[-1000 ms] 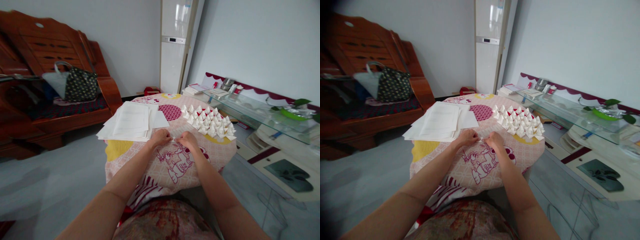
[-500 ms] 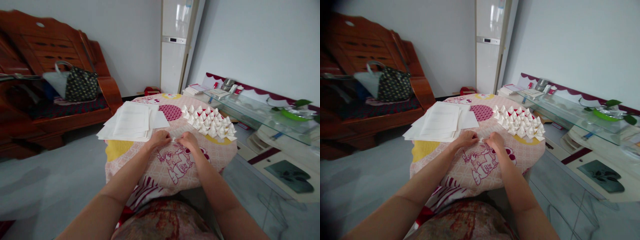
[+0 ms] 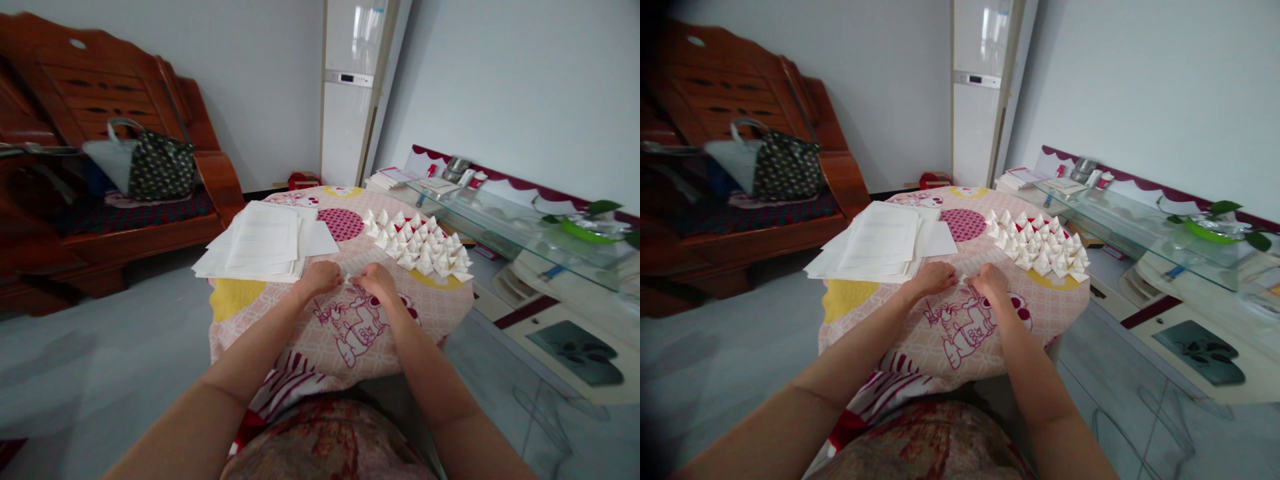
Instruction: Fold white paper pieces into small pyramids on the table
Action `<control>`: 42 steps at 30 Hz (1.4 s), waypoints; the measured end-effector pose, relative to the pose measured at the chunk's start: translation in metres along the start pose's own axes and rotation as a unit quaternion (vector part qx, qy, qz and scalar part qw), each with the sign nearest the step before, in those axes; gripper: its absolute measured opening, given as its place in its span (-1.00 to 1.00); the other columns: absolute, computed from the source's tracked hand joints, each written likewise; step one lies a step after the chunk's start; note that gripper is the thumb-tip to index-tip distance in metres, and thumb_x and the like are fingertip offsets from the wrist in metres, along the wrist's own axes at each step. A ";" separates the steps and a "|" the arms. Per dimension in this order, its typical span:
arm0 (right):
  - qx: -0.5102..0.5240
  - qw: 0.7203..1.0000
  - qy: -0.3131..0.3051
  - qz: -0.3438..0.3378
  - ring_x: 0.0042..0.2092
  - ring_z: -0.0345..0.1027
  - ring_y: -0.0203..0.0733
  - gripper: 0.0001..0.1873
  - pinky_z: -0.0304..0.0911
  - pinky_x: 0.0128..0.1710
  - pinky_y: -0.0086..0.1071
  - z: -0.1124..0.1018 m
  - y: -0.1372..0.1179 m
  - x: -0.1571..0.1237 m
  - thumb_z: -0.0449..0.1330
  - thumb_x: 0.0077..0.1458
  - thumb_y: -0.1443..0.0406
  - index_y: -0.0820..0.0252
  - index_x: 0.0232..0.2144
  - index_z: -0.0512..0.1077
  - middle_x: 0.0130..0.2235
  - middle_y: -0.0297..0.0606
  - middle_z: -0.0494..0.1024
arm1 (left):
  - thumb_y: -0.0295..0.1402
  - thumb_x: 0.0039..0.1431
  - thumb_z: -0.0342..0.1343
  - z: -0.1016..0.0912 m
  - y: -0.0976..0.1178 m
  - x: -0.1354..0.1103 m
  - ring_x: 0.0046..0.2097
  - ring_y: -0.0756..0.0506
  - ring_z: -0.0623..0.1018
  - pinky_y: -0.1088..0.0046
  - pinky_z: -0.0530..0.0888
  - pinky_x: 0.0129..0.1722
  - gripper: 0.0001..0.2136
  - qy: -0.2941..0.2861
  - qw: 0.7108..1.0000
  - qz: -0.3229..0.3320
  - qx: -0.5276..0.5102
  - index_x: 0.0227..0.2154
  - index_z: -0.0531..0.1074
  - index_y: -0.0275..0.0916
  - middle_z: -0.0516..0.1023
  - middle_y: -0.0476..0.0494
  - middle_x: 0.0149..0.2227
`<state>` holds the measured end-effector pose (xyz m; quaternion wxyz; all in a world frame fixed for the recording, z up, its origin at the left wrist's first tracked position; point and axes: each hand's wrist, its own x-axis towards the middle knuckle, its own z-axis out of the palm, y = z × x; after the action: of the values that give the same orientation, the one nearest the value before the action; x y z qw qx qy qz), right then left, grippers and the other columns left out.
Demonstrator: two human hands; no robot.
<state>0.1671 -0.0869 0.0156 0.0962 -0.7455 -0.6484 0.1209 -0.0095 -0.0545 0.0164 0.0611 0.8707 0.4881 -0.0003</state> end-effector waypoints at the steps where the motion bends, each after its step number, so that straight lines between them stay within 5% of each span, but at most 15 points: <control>1: -0.002 1.000 0.001 0.000 -0.31 0.51 -0.09 -0.50 0.08 -0.45 -0.35 0.000 0.000 0.000 0.28 0.10 -0.10 0.24 -0.41 0.62 -0.32 -0.03 0.67 | -0.23 0.30 0.05 0.001 -0.001 0.000 -0.03 -0.27 0.62 0.32 0.44 -0.10 -0.70 0.004 1.000 -0.008 -0.012 -0.19 0.63 -0.29 0.66 -0.37 -0.12; 10: 0.017 1.000 -0.001 0.025 -0.24 0.54 -0.06 -0.58 0.15 -0.39 -0.36 -0.004 -0.007 -0.005 0.33 0.08 -0.04 0.22 -0.33 0.64 -0.28 -0.05 0.68 | -0.33 0.11 0.20 0.001 -0.008 0.009 -0.22 -0.09 0.60 0.48 0.40 -0.25 -0.82 0.026 0.991 -0.007 -0.130 -0.25 0.64 -0.19 0.68 -0.09 -0.26; 17: 0.063 0.998 0.005 -0.003 -0.32 0.49 -0.12 -0.59 0.12 -0.41 -0.36 -0.002 0.001 -0.006 0.34 0.10 -0.02 0.23 -0.43 0.60 -0.38 -0.12 0.65 | -0.33 0.07 0.22 -0.002 0.001 0.012 -0.29 -0.10 0.58 0.46 0.38 -0.30 -0.84 0.025 0.987 -0.035 -0.153 -0.35 0.66 -0.25 0.67 -0.13 -0.35; 22: 0.136 0.989 0.027 -0.044 -0.46 0.34 -0.21 -0.63 0.06 -0.47 -0.37 0.009 0.017 0.002 0.38 0.03 0.04 0.20 -0.56 0.50 -0.53 -0.26 0.52 | -0.39 0.05 0.22 0.007 0.003 0.008 -0.35 -0.07 0.54 0.46 0.37 -0.32 -0.89 0.078 0.972 -0.020 -0.219 -0.38 0.61 -0.28 0.62 -0.10 -0.41; 26: 0.241 0.968 0.007 -0.065 -0.55 0.24 -0.27 -0.60 0.02 -0.55 -0.39 0.013 0.027 0.003 0.35 0.02 0.02 0.18 -0.60 0.43 -0.61 -0.32 0.42 | -0.48 -0.02 0.22 0.015 0.001 0.007 -0.45 -0.01 0.47 0.49 0.33 -0.39 -0.82 0.104 0.919 0.000 -0.380 -0.28 0.55 -0.30 0.54 0.01 -0.50; 33: 0.475 0.873 -0.065 -0.090 -0.64 0.20 -0.36 -0.52 0.03 -0.67 -0.46 0.007 0.030 -0.002 0.14 0.14 -0.07 0.17 -0.56 0.40 -0.60 -0.29 0.46 | -0.39 -0.08 0.27 0.014 -0.005 0.004 -0.54 0.05 0.38 0.52 0.30 -0.47 -0.69 0.094 0.750 0.000 -0.655 -0.21 0.48 -0.31 0.39 0.12 -0.59; 42: 0.519 0.839 -0.124 -0.107 -0.65 0.21 -0.37 -0.66 0.02 -0.67 -0.47 0.004 0.019 -0.008 0.26 -0.02 0.06 0.17 -0.61 0.42 -0.63 -0.34 0.44 | -0.38 -0.20 0.35 0.019 -0.003 0.007 -0.56 0.08 0.34 0.53 0.24 -0.50 -0.63 0.070 0.699 0.003 -0.712 -0.23 0.50 -0.32 0.41 0.11 -0.60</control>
<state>0.1832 -0.0974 0.0068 0.3998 -0.4911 -0.5728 0.5204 -0.0070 -0.0493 -0.0033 0.6281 0.5666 0.3433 0.4081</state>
